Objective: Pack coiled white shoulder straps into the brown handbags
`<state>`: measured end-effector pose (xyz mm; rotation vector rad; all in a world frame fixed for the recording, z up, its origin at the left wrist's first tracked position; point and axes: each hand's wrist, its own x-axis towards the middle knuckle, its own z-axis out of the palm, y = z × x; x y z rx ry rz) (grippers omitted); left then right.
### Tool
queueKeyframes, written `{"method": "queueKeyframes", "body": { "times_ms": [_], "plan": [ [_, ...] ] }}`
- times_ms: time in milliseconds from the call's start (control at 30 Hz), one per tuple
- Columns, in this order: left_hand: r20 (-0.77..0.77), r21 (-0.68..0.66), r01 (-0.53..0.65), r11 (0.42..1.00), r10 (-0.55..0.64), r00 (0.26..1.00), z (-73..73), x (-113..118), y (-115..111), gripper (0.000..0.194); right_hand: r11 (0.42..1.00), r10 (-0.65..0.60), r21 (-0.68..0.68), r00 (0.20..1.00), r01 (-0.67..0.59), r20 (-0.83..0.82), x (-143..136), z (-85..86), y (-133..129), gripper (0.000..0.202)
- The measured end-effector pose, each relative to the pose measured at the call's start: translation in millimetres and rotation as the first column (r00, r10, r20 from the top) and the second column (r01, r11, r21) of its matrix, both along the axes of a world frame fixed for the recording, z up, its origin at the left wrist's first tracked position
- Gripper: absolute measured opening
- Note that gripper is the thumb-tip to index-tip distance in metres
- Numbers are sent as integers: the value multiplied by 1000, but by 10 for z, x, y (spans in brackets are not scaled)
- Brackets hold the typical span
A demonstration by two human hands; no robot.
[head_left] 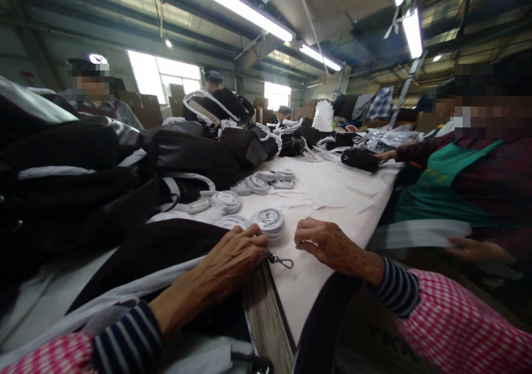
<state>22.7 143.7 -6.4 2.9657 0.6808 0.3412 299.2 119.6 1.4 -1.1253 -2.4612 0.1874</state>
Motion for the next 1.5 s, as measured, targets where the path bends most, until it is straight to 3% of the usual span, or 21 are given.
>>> {"method": "queueKeyframes", "body": {
  "times_ms": [467,667,967,1233,1500],
  "plan": [
    [33,-6,22,1000,-21,999,-36,-29,43,19,984,58,-158,986,-83,-155,19,54,-6,19],
    [47,-7,33,999,-32,998,-135,-70,111,19,986,79,-134,989,-96,-128,-88,75,-56,21],
    [38,-6,27,1000,-27,999,-101,-65,91,19,991,8,-133,986,-30,-164,66,-16,43,17],
    [38,-15,42,999,-41,998,-161,-72,142,18,988,60,-131,986,-81,-158,-76,5,-8,19],
    [13,-1,13,1000,-13,1000,-116,-53,94,11,920,74,-334,925,-207,-372,-330,67,-105,14]
  ]
}}
